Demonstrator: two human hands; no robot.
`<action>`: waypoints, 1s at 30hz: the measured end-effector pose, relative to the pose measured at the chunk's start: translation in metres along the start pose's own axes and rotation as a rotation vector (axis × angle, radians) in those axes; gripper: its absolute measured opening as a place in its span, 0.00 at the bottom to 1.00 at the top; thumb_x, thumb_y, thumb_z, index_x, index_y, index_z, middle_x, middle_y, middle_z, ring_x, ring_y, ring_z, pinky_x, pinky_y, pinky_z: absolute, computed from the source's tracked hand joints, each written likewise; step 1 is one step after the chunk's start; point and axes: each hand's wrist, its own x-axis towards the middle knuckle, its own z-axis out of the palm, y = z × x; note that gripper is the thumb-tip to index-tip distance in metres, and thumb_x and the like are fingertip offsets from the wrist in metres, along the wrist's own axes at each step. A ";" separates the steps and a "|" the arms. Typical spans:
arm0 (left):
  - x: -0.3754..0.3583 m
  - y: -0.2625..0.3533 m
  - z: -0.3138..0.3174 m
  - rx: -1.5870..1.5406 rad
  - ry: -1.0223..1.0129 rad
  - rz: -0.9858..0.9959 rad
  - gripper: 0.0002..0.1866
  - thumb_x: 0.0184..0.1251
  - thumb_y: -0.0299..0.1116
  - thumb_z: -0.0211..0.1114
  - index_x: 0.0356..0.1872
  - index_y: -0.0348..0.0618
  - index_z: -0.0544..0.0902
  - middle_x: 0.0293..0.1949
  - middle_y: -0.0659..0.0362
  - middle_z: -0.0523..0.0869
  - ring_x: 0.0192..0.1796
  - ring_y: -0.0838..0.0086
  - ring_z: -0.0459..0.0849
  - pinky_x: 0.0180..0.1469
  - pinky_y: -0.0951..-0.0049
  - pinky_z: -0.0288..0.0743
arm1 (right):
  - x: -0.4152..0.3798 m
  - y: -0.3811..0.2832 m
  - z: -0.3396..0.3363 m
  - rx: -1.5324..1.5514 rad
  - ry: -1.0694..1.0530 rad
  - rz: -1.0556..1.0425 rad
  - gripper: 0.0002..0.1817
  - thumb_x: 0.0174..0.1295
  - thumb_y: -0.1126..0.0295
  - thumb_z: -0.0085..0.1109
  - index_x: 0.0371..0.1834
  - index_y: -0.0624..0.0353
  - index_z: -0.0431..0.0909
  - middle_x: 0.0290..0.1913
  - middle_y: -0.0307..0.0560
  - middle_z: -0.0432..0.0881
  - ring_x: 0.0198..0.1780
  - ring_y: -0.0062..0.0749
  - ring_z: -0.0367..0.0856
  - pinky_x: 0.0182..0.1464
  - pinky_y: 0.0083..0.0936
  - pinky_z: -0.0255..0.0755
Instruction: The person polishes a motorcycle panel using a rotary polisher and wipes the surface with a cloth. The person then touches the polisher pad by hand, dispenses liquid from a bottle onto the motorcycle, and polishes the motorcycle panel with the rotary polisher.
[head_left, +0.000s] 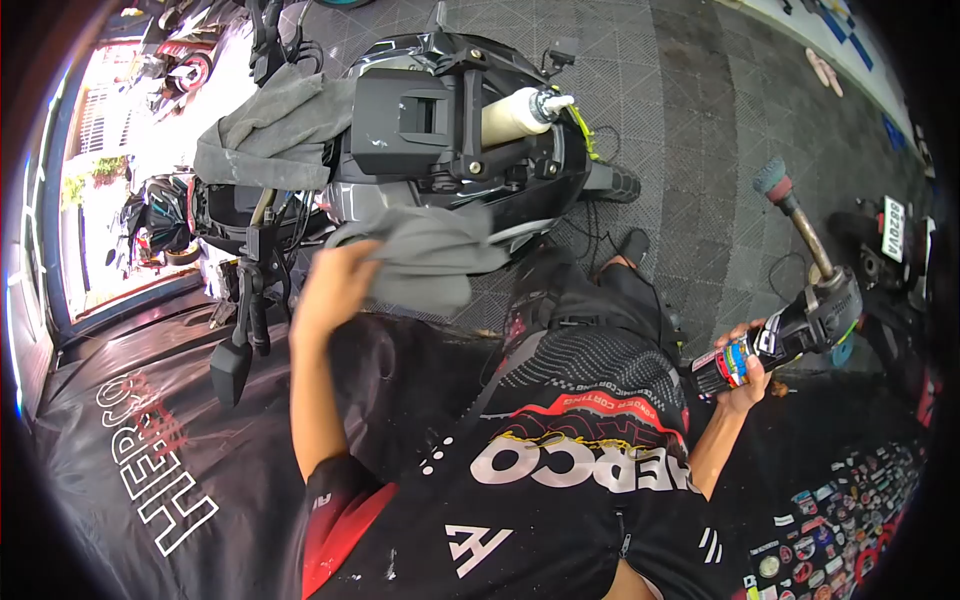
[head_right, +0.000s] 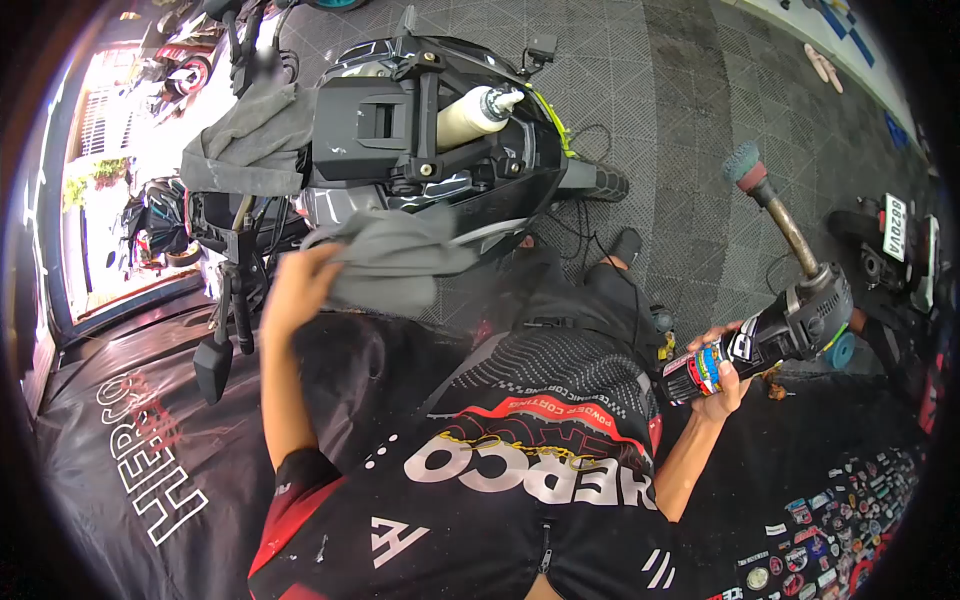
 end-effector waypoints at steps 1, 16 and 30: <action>-0.015 0.019 -0.037 -0.045 0.048 -0.272 0.16 0.70 0.30 0.67 0.53 0.30 0.88 0.35 0.42 0.90 0.37 0.62 0.90 0.48 0.63 0.82 | 0.001 -0.004 -0.001 0.009 0.001 0.001 0.36 0.59 0.62 0.69 0.69 0.65 0.67 0.48 0.57 0.80 0.46 0.46 0.86 0.51 0.39 0.83; 0.022 -0.096 -0.183 0.280 0.894 -0.297 0.33 0.76 0.49 0.70 0.68 0.28 0.80 0.62 0.36 0.87 0.62 0.47 0.86 0.70 0.54 0.74 | -0.012 0.004 0.019 0.062 0.031 0.053 0.32 0.60 0.68 0.66 0.68 0.64 0.69 0.48 0.59 0.81 0.46 0.48 0.86 0.50 0.40 0.85; 0.004 0.352 0.229 -0.419 -0.495 0.435 0.39 0.81 0.58 0.61 0.71 0.26 0.75 0.68 0.34 0.81 0.73 0.45 0.77 0.77 0.54 0.69 | 0.046 -0.061 -0.133 -0.090 -0.241 -0.008 0.40 0.51 0.69 0.75 0.68 0.65 0.69 0.46 0.58 0.82 0.44 0.45 0.87 0.48 0.42 0.86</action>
